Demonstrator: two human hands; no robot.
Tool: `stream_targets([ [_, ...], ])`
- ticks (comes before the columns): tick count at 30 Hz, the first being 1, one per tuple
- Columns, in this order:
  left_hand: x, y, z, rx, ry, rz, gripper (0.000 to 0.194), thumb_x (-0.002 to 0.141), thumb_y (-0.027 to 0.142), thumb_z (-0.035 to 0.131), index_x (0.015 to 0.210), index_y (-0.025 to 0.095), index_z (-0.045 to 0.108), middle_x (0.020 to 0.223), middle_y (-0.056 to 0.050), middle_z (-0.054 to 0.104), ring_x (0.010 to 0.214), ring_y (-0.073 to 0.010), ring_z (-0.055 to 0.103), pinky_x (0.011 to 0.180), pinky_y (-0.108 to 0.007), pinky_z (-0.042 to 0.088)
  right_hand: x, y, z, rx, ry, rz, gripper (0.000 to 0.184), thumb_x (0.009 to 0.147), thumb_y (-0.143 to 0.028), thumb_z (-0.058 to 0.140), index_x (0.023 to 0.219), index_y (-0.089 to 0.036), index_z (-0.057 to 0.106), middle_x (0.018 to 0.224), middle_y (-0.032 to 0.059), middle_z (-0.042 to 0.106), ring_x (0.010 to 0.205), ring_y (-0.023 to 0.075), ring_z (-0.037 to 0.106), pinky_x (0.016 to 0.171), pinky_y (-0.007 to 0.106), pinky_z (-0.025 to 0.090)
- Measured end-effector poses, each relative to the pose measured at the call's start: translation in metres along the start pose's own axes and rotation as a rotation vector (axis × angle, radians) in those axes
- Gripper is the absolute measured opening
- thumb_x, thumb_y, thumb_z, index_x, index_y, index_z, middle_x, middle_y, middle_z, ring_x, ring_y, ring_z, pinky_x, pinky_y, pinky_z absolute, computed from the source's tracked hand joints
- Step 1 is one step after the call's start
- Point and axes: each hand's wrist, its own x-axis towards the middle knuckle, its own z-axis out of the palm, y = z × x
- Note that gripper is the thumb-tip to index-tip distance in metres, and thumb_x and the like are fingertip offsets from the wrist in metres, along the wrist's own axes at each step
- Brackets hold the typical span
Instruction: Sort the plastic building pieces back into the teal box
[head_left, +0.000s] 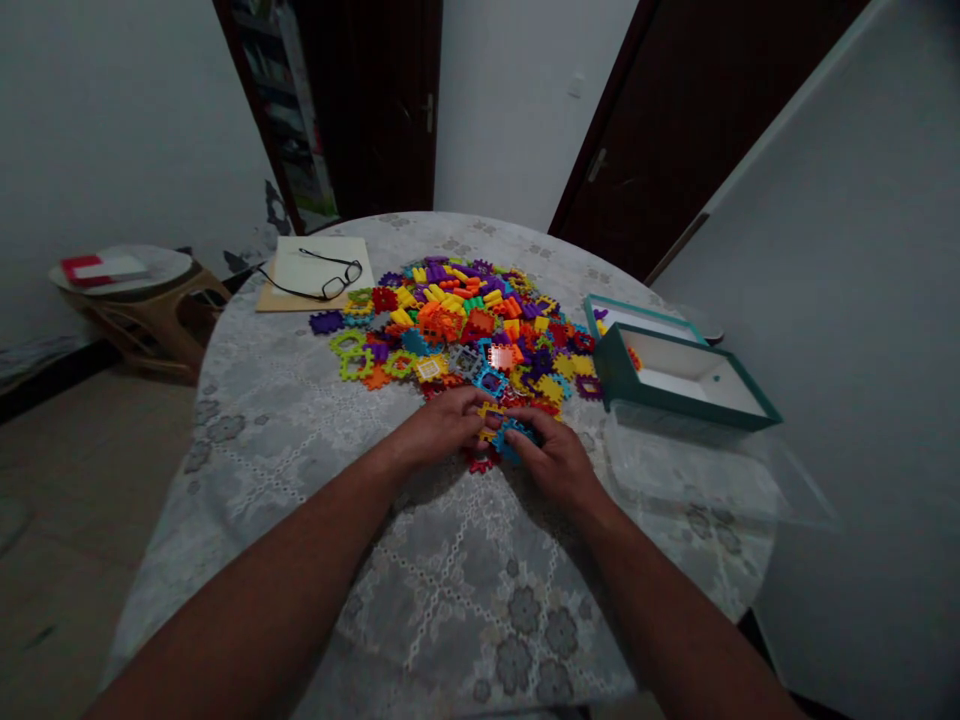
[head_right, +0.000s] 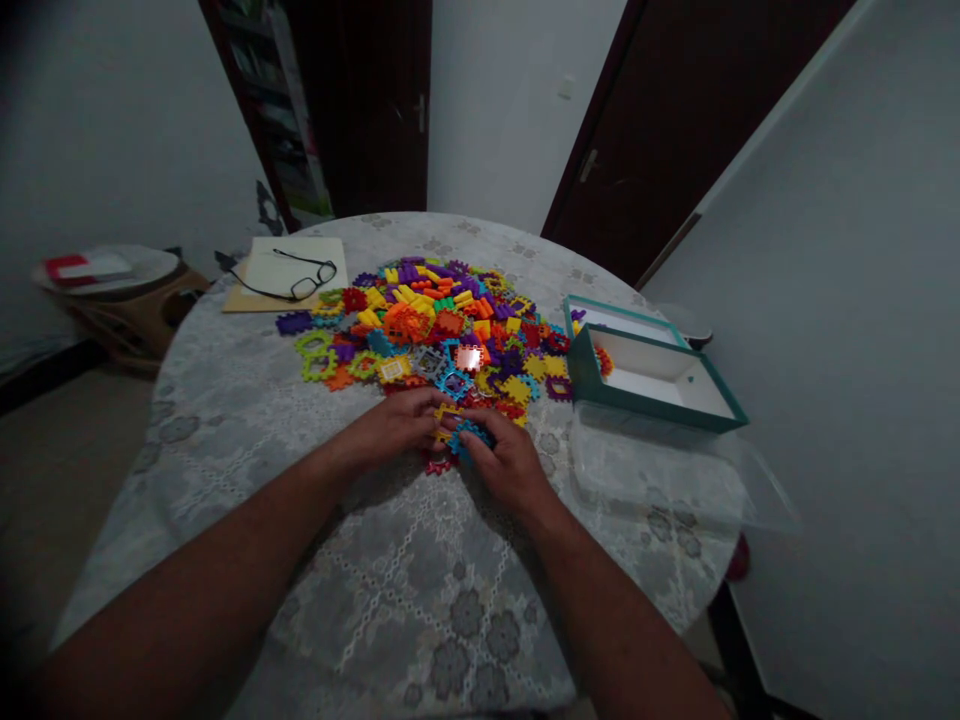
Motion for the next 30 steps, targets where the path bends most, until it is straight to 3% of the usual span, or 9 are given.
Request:
stream_targets([
  [4,0.0,-0.006,-0.002,0.085,-0.06,0.035,0.035,0.09,0.034,0.079,0.12,0.018,0.069,0.094,-0.006,0.076,0.075,-0.018,0.069,0.068,-0.03,0.055,0.0,0.005,0.006,-0.033,0.031,-0.009,0.029,0.098,-0.038,0.076,0.126,-0.029,0.082,0.121,0.0072,0.081,0.11,0.0276,0.075,0.101,0.044,0.056],
  [8,0.0,-0.006,-0.002,0.101,-0.069,0.056,0.04,0.086,0.026,0.08,0.124,0.018,0.069,0.1,-0.007,0.078,0.078,-0.0179,0.07,0.069,-0.029,0.054,-0.001,0.011,0.008,0.004,0.069,0.008,0.035,0.097,-0.042,0.078,0.13,-0.032,0.078,0.123,0.0056,0.079,0.109,0.0258,0.073,0.099,0.042,0.057],
  [12,0.001,-0.008,0.0,0.041,-0.117,0.014,0.047,0.09,0.027,0.079,0.134,0.018,0.066,0.096,-0.007,0.078,0.073,-0.0185,0.072,0.066,-0.03,0.056,-0.001,0.008,0.01,0.016,0.12,0.03,0.029,0.097,-0.048,0.077,0.119,-0.029,0.08,0.112,0.0051,0.079,0.099,0.0248,0.072,0.09,0.039,0.057],
  [15,0.001,-0.01,0.002,0.007,-0.117,0.008,0.037,0.097,0.03,0.074,0.131,0.018,0.068,0.092,-0.006,0.076,0.073,-0.018,0.071,0.066,-0.029,0.057,0.001,0.004,0.013,0.009,0.147,0.057,0.024,0.097,-0.048,0.075,0.107,-0.026,0.079,0.099,0.0033,0.078,0.088,0.0227,0.07,0.081,0.036,0.054],
  [18,0.0,-0.01,0.002,-0.037,-0.099,0.023,0.024,0.1,0.03,0.071,0.123,0.02,0.073,0.1,-0.006,0.075,0.083,-0.0182,0.073,0.074,-0.03,0.062,0.004,0.003,0.015,0.049,0.164,0.098,0.026,0.096,-0.051,0.075,0.1,-0.025,0.077,0.092,0.0018,0.077,0.082,0.0214,0.067,0.077,0.033,0.053],
  [22,-0.003,-0.009,0.004,-0.109,-0.142,-0.013,0.023,0.099,0.032,0.074,0.118,0.019,0.075,0.107,-0.007,0.074,0.086,-0.0194,0.074,0.077,-0.034,0.065,0.006,0.004,0.015,0.075,0.201,0.11,0.03,0.096,-0.054,0.075,0.106,-0.025,0.076,0.095,0.0017,0.076,0.084,0.0211,0.067,0.077,0.032,0.053],
  [26,-0.006,-0.006,0.007,-0.155,-0.172,-0.012,0.02,0.097,0.031,0.073,0.112,0.018,0.075,0.11,-0.009,0.071,0.088,-0.0192,0.073,0.08,-0.036,0.066,0.006,0.002,0.013,-0.041,0.171,0.075,0.031,0.098,-0.055,0.073,0.106,-0.025,0.076,0.09,0.0014,0.075,0.079,0.0208,0.065,0.073,0.032,0.051],
  [30,-0.006,-0.004,0.009,-0.06,-0.239,0.013,0.02,0.093,0.026,0.075,0.111,0.017,0.074,0.101,-0.007,0.072,0.083,-0.018,0.071,0.074,-0.031,0.063,0.005,-0.003,0.016,-0.163,0.137,0.007,0.029,0.104,-0.053,0.066,0.108,-0.025,0.074,0.099,0.0042,0.077,0.091,0.024,0.07,0.085,0.037,0.053],
])
